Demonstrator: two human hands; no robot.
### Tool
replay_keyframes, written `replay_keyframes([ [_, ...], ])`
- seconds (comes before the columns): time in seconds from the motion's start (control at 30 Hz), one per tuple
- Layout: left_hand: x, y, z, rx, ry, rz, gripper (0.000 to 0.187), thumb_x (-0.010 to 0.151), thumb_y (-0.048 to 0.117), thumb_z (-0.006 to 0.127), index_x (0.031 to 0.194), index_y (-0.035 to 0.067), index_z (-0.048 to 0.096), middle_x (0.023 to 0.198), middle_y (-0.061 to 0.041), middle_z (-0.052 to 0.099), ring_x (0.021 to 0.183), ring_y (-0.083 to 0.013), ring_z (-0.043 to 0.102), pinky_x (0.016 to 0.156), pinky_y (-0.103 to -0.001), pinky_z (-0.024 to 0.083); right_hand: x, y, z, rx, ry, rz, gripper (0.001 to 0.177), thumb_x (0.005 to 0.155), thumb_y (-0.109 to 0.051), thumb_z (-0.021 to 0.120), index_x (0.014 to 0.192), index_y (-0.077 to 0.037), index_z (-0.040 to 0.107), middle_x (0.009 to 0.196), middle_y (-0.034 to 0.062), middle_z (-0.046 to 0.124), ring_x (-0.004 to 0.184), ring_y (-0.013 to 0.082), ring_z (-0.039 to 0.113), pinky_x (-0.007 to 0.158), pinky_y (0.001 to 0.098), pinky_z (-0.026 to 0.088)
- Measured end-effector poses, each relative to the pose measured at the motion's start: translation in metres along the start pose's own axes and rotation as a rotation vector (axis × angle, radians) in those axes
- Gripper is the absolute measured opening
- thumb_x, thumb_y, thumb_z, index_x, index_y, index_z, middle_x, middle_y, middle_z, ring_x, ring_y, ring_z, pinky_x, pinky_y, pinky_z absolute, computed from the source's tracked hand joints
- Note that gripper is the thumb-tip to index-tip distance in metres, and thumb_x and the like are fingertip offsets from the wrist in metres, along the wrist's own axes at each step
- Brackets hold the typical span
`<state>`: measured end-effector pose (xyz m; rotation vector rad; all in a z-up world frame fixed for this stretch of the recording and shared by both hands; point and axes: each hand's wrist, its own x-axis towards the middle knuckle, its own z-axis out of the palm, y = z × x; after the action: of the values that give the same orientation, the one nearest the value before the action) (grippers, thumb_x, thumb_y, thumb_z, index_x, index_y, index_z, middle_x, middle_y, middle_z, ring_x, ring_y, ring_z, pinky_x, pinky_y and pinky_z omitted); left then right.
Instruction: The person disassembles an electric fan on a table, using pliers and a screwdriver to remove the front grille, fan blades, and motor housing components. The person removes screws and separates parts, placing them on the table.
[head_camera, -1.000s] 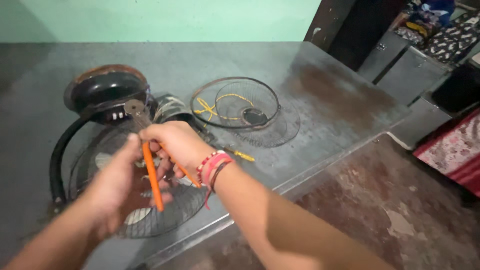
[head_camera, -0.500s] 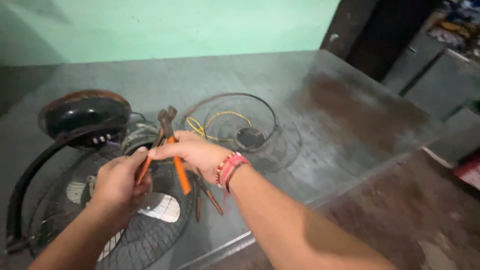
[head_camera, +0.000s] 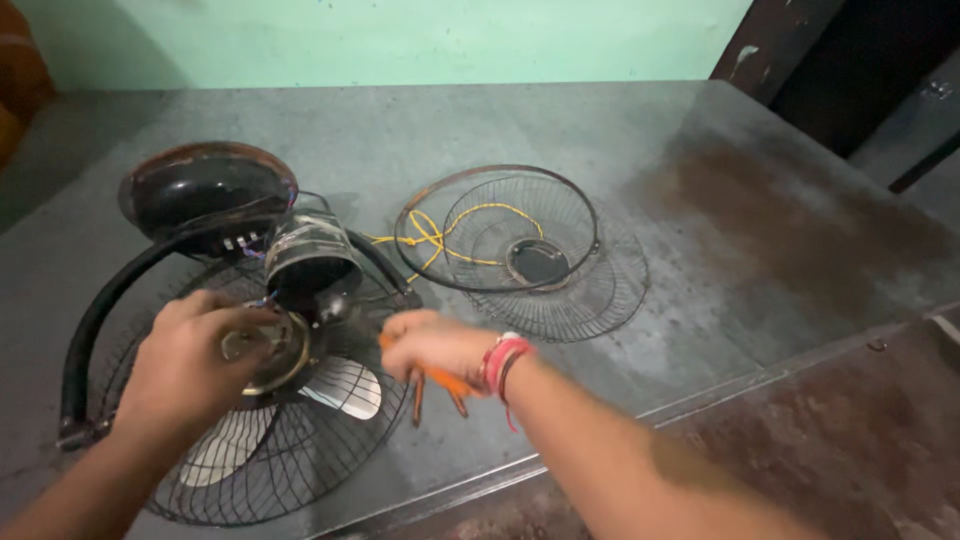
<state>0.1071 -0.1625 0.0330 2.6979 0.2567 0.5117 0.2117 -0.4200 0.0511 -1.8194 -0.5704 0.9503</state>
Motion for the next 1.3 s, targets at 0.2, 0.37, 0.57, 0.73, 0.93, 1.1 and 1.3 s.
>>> replay_keyframes([
  [0.2,0.021,0.009,0.003,0.095,-0.169,0.064,0.031,0.077,0.030,0.079,0.107,0.021,0.080,0.123,-0.004,0.070,0.118,-0.0278,0.061,0.099,-0.042,0.050,-0.019,0.012,0.021,-0.936,0.238,-0.307,0.022,0.058,-0.021,0.079,0.068,-0.010,0.062,0.081,0.0051,0.066,0.078,0.0326,0.066,0.070,0.0464,0.046],
  [0.37,0.035,0.009,-0.006,0.173,-0.357,0.093,0.026,0.078,0.034,0.078,0.102,0.024,0.082,0.111,0.000,0.077,0.109,-0.0219,0.068,0.095,-0.036,0.056,-0.015,0.006,0.019,-0.844,0.281,-0.247,0.014,0.070,-0.017,0.068,0.083,-0.015,0.064,0.090,0.0071,0.069,0.088,0.0340,0.066,0.070,0.0478,0.049],
  [0.57,0.064,0.020,-0.023,0.276,-0.629,-0.042,0.025,0.080,0.035,0.076,0.104,0.030,0.083,0.104,0.001,0.078,0.098,-0.0176,0.076,0.090,-0.034,0.060,-0.006,-0.022,-0.002,-1.016,0.273,-0.412,0.020,0.062,-0.016,0.071,0.081,-0.012,0.066,0.094,0.0067,0.062,0.087,0.0337,0.064,0.072,0.0481,0.046],
  [0.73,0.066,0.021,-0.019,0.252,-0.640,-0.040,0.023,0.079,0.034,0.077,0.100,0.026,0.083,0.102,-0.001,0.079,0.097,-0.0188,0.076,0.089,-0.034,0.060,0.006,-0.049,-0.008,-1.246,0.234,-0.557,0.023,0.058,-0.020,0.073,0.080,-0.014,0.068,0.090,0.0042,0.062,0.095,0.0283,0.062,0.075,0.0437,0.045],
  [0.93,0.053,0.011,-0.009,0.221,-0.490,0.097,0.025,0.080,0.031,0.076,0.104,0.024,0.082,0.110,0.004,0.075,0.106,-0.0202,0.070,0.092,-0.035,0.055,0.010,-0.034,0.003,-1.248,0.258,-0.543,0.025,0.057,-0.020,0.074,0.080,-0.014,0.069,0.091,0.0037,0.062,0.096,0.0271,0.060,0.080,0.0419,0.043],
  [1.1,0.047,0.002,-0.002,0.130,-0.388,0.101,0.024,0.079,0.030,0.078,0.102,0.021,0.081,0.107,0.002,0.077,0.106,-0.0208,0.070,0.091,-0.035,0.056,0.012,-0.013,0.001,-1.233,0.252,-0.523,0.024,0.060,-0.019,0.074,0.082,-0.013,0.069,0.092,0.0029,0.063,0.098,0.0262,0.059,0.082,0.0417,0.042],
  [1.3,0.044,-0.009,0.010,-0.090,-0.354,-0.004,0.027,0.078,0.024,0.082,0.104,0.019,0.084,0.106,-0.003,0.078,0.097,-0.0225,0.074,0.089,-0.034,0.058,0.018,0.000,0.008,-1.127,0.274,-0.558,0.024,0.058,-0.017,0.073,0.080,-0.012,0.067,0.092,0.0028,0.062,0.099,0.0259,0.057,0.084,0.0407,0.041],
])
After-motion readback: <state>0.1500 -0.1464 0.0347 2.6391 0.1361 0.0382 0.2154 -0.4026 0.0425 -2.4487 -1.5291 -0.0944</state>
